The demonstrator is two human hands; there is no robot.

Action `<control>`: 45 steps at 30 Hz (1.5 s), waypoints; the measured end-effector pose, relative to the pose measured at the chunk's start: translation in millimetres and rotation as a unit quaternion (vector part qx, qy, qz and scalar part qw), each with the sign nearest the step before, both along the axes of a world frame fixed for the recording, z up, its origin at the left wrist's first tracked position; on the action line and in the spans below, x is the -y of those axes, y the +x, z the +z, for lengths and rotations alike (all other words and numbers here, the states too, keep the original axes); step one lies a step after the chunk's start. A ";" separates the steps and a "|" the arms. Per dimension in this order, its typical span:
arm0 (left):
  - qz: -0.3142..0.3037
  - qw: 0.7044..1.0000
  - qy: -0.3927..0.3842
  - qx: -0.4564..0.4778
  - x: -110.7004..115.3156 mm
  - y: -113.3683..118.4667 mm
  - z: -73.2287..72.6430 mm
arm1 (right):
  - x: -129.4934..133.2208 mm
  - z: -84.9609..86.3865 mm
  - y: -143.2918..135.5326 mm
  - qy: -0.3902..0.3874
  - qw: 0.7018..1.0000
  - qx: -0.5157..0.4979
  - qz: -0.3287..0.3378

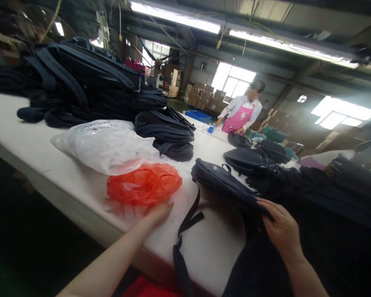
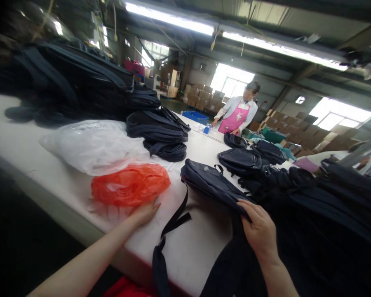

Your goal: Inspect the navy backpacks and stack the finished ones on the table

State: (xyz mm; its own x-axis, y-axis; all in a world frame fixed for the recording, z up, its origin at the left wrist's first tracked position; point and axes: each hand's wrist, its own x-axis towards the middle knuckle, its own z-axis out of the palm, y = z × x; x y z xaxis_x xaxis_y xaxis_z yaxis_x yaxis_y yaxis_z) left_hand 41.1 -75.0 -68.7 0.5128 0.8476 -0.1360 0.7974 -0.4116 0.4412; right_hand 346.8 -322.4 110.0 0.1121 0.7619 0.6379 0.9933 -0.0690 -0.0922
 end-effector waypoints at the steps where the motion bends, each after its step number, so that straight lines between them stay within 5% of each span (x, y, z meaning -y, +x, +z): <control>1: 0.001 1.000 0.010 0.009 0.7 -0.5 -1.7 | 5.1 11.9 5.1 0.003 1.000 -0.005 0.001; 4: -0.003 0.996 0.045 0.071 3.0 -2.7 -5.8 | 26.6 26.0 24.3 -0.030 0.999 -0.027 0.009; 8: -0.034 0.988 0.055 0.137 10.4 -1.4 5.0 | 62.8 4.2 53.2 -0.076 0.996 -0.031 -0.019; 12: -0.093 0.961 0.119 0.233 31.5 17.1 45.5 | 100.9 -15.8 65.4 -0.091 0.994 -0.005 -0.056; 16: -0.263 0.906 0.167 0.286 50.9 62.5 93.8 | 126.2 -7.5 57.0 -0.082 0.992 -0.006 -0.093; 19: -0.398 0.877 0.152 0.222 61.5 106.8 109.0 | 136.0 0.7 52.7 -0.076 0.989 0.000 -0.123; 25: -0.512 0.838 0.160 0.100 86.1 162.3 98.3 | 149.8 -5.4 45.0 -0.085 0.978 0.021 -0.188; 29: -0.504 0.856 0.082 0.086 110.4 166.9 103.4 | 137.1 -2.4 -15.3 0.025 0.966 0.052 -0.253; 31: -0.497 0.863 0.018 0.087 126.0 165.4 107.2 | 121.2 -4.1 -56.1 0.043 0.979 0.023 -0.199; 35: -0.493 0.846 -0.166 0.116 149.3 162.1 97.9 | 89.4 -28.8 -109.9 -0.119 0.984 -0.046 -0.123; 40: -0.436 0.792 -0.403 0.138 146.3 162.2 63.8 | 88.1 -67.7 -119.4 -0.216 0.955 -0.086 -0.187; 45: -0.360 0.714 -0.573 0.181 143.3 166.9 48.6 | 105.8 -75.4 -124.2 -0.181 0.949 -0.164 -0.197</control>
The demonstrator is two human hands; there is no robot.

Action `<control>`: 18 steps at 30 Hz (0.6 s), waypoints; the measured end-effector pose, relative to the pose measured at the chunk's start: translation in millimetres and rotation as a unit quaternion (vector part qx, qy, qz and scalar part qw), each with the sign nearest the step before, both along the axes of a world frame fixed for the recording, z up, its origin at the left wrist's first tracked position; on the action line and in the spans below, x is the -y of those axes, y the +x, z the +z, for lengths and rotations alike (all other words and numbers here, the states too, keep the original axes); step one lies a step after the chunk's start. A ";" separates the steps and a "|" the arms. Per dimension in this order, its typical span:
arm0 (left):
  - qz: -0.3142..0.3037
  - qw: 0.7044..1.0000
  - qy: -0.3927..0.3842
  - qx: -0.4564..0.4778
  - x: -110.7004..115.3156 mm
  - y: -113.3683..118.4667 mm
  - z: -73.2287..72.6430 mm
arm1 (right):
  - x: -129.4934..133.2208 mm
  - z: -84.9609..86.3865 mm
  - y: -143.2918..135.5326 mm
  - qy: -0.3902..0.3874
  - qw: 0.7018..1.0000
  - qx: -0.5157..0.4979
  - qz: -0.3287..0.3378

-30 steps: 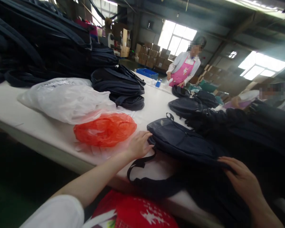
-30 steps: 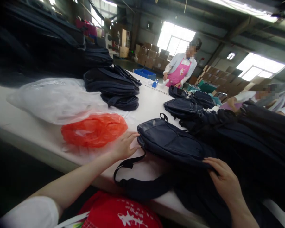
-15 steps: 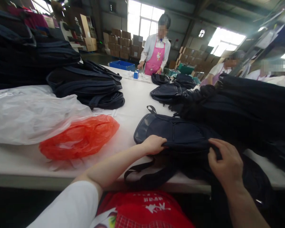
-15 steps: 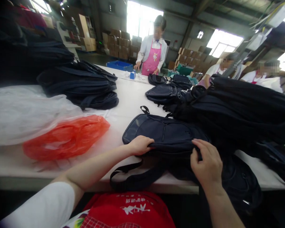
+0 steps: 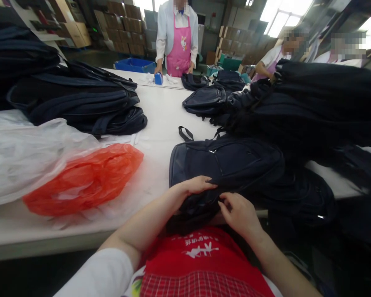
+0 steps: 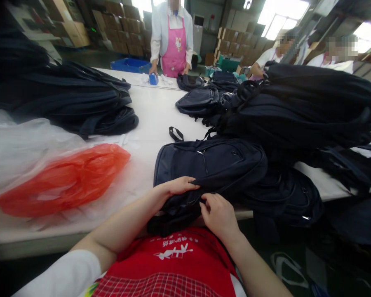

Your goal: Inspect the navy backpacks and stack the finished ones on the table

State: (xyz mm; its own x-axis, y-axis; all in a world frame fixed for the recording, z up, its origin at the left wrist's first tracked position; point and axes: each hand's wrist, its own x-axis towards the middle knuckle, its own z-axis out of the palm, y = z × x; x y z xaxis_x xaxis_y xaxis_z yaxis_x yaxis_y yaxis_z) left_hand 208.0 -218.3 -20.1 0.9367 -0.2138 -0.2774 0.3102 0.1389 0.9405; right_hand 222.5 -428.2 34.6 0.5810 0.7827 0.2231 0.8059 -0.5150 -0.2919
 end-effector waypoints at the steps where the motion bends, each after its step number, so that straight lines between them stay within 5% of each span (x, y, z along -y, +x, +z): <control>1: -0.002 1.000 -0.003 -0.002 1.1 0.5 -0.4 | 1.7 0.9 -1.1 0.020 1.000 0.009 -0.003; 4: -0.007 1.000 0.018 0.010 4.1 0.3 -0.1 | 2.6 3.1 -2.4 0.037 0.999 0.037 -0.002; 9: -0.010 0.998 0.060 0.022 4.4 -2.4 -0.5 | 0.4 -2.2 -0.8 -0.062 0.997 0.034 -0.026; 18: -0.011 0.999 0.042 0.023 3.7 -1.8 -7.0 | -6.3 -1.6 1.3 -0.122 0.992 0.000 -0.030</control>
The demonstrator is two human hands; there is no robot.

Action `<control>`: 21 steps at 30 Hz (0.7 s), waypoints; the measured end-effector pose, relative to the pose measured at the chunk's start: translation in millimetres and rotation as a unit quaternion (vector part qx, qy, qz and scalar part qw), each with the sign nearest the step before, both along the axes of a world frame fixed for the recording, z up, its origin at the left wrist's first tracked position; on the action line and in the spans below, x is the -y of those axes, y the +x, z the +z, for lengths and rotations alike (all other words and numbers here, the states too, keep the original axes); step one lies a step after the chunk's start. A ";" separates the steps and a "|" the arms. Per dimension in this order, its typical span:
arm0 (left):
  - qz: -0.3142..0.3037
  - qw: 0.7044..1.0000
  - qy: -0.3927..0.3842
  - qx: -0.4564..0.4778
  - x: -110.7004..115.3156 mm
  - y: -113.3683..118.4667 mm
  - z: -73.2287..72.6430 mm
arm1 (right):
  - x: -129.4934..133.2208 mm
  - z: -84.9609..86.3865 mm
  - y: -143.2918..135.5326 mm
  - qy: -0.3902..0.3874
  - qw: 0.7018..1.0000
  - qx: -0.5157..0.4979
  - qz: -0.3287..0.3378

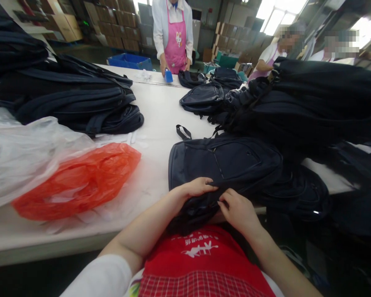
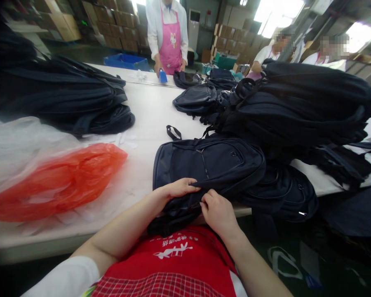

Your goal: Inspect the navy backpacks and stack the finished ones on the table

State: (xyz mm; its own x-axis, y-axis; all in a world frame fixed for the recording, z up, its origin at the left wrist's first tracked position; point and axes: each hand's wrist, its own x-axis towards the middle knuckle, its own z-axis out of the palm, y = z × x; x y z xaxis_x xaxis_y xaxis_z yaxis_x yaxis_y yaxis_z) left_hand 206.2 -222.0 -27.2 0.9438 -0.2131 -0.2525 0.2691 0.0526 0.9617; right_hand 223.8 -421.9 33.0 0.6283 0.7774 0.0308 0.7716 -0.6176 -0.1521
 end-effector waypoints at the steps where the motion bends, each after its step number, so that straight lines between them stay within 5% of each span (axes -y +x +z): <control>1: 0.000 1.000 0.001 0.002 -0.1 0.2 -0.6 | -1.1 1.0 0.0 -0.005 1.000 -0.010 0.002; 12: 0.004 1.000 0.003 0.002 0.0 0.9 -4.1 | -11.2 -2.9 -12.8 0.020 0.997 -0.081 0.000; 21: -0.006 1.000 0.003 0.003 0.1 0.5 -4.7 | -7.0 -1.5 -6.1 0.016 0.994 -0.082 0.075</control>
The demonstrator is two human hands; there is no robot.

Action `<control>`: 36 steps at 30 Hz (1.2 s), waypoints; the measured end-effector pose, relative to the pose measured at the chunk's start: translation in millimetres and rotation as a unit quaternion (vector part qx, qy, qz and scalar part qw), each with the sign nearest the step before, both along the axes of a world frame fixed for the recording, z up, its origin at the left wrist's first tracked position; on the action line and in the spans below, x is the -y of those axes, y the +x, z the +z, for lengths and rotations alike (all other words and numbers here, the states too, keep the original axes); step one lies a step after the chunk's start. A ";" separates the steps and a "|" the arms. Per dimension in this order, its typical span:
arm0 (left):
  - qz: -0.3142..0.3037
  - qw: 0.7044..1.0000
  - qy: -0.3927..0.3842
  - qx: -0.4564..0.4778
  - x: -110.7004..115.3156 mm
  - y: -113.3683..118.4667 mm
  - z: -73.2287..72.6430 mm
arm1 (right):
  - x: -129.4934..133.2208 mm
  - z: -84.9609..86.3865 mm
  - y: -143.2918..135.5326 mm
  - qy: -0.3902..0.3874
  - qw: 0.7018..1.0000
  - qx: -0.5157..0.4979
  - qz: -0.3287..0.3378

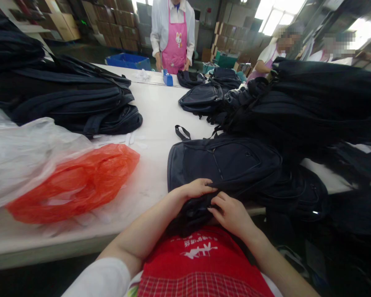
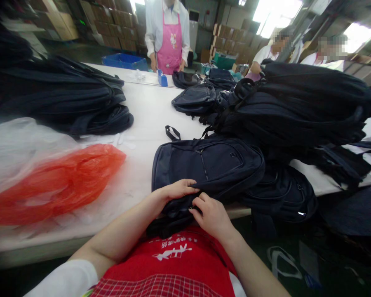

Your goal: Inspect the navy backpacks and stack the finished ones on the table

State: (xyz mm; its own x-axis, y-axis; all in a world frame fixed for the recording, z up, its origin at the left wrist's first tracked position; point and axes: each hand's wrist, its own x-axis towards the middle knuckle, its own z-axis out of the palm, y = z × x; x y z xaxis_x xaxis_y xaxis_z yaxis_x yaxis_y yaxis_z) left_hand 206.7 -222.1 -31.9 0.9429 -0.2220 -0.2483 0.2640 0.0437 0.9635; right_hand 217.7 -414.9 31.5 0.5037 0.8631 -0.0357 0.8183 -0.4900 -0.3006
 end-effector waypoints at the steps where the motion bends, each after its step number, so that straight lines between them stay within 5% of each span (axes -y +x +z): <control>1: 0.000 1.000 0.001 -0.001 0.2 0.1 -0.1 | -0.2 -1.9 -0.3 0.012 1.000 0.002 0.001; 10: 0.009 0.998 0.057 0.040 -1.3 -3.2 2.9 | 0.6 -25.2 6.8 0.093 0.974 0.188 -0.087; 19: 0.017 0.999 0.041 0.027 -3.3 -3.1 8.6 | 26.7 21.3 69.7 0.161 0.907 0.357 -0.154; 23: 0.007 0.998 0.056 0.038 -4.4 -4.2 11.0 | 54.3 39.2 115.1 0.179 0.853 0.416 -0.259; 27: 0.005 0.995 0.092 0.045 -5.5 -3.9 10.5 | 76.7 50.9 151.7 0.198 0.842 0.352 -0.359; 31: 0.012 0.996 0.080 0.043 -5.3 -2.4 3.3 | 70.4 48.6 127.0 0.248 0.851 0.365 -0.284; 36: 0.050 0.997 0.034 0.045 -5.1 -4.4 -0.5 | 56.9 23.7 72.9 0.133 0.955 0.259 -0.047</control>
State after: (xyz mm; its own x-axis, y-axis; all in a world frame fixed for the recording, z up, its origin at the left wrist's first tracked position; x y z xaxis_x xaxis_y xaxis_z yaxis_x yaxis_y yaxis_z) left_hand 202.3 -217.0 -32.4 0.9787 -0.1121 -0.1722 0.1731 -0.0016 0.9849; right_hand 290.6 -471.8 55.2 0.4699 0.7569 0.4541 0.8470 -0.5316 0.0096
